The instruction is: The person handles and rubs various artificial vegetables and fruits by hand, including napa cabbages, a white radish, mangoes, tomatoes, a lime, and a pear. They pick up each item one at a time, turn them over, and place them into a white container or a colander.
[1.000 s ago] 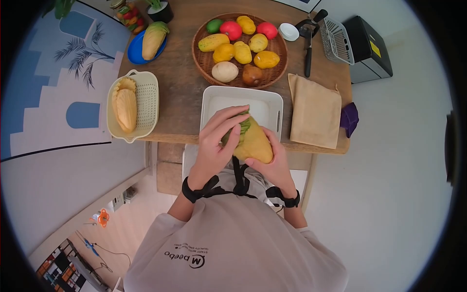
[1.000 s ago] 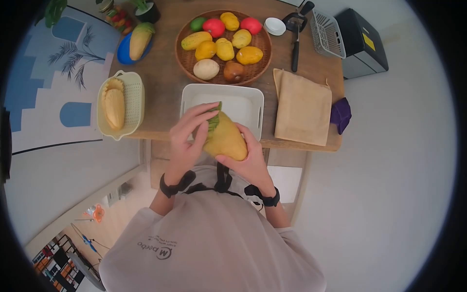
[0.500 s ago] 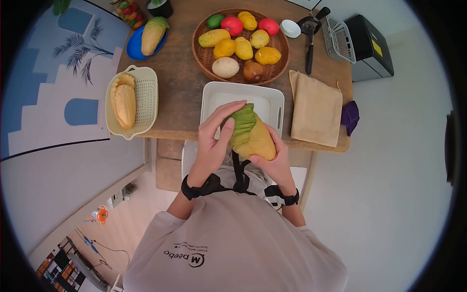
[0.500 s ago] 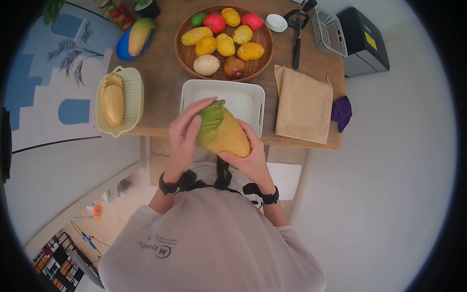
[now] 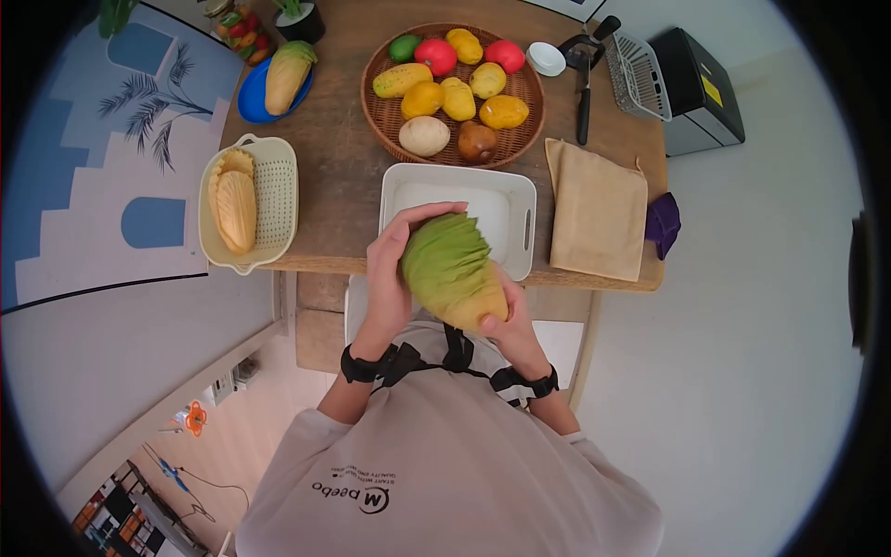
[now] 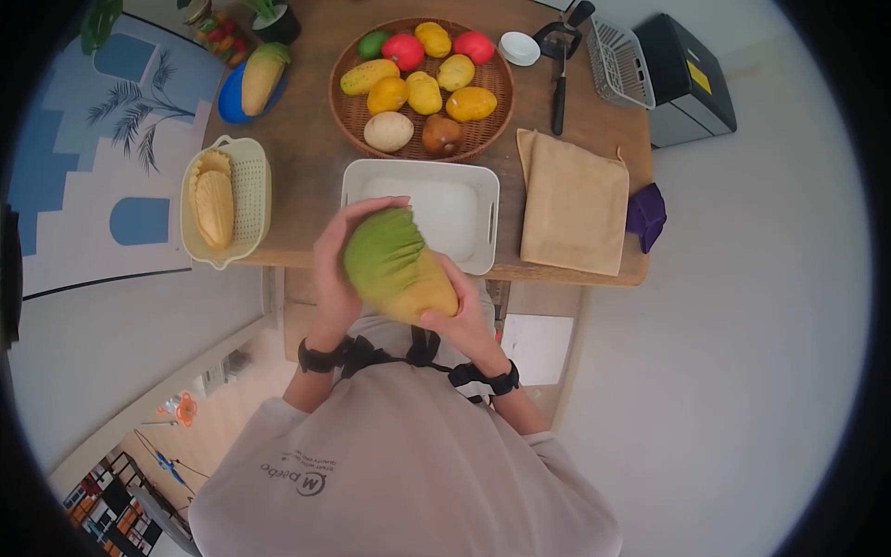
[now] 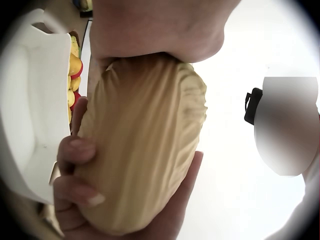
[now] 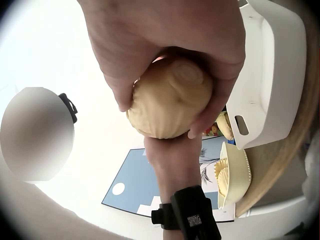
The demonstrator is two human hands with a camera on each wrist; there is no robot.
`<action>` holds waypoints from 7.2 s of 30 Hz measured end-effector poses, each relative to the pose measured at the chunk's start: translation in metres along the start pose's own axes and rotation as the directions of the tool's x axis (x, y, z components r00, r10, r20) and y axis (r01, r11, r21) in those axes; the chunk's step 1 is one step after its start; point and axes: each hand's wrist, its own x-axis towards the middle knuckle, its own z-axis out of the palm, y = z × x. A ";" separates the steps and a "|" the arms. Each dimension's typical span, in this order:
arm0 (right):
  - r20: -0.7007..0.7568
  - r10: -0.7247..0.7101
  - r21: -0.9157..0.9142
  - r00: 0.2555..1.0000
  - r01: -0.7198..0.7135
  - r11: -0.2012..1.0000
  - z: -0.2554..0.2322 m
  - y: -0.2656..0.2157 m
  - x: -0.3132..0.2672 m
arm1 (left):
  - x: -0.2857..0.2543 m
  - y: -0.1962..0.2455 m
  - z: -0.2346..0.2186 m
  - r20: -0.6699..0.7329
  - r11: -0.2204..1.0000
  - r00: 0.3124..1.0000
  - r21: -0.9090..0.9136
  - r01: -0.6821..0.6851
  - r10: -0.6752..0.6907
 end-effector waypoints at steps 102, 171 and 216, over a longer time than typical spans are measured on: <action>0.176 -0.635 -0.706 0.752 0.546 0.451 0.045 -0.023 0.047 | -0.036 -0.028 0.011 -0.236 0.907 0.970 -0.417 -0.054 -0.050; 0.476 -0.657 -0.712 0.585 0.695 0.103 0.054 -0.002 0.036 | -0.028 -0.022 0.018 -0.150 0.789 0.901 -0.554 0.265 -0.408; 0.497 -0.615 -0.752 0.613 0.658 0.048 0.037 -0.015 0.024 | -0.038 -0.044 0.010 -0.031 0.610 0.884 -0.735 0.296 -0.466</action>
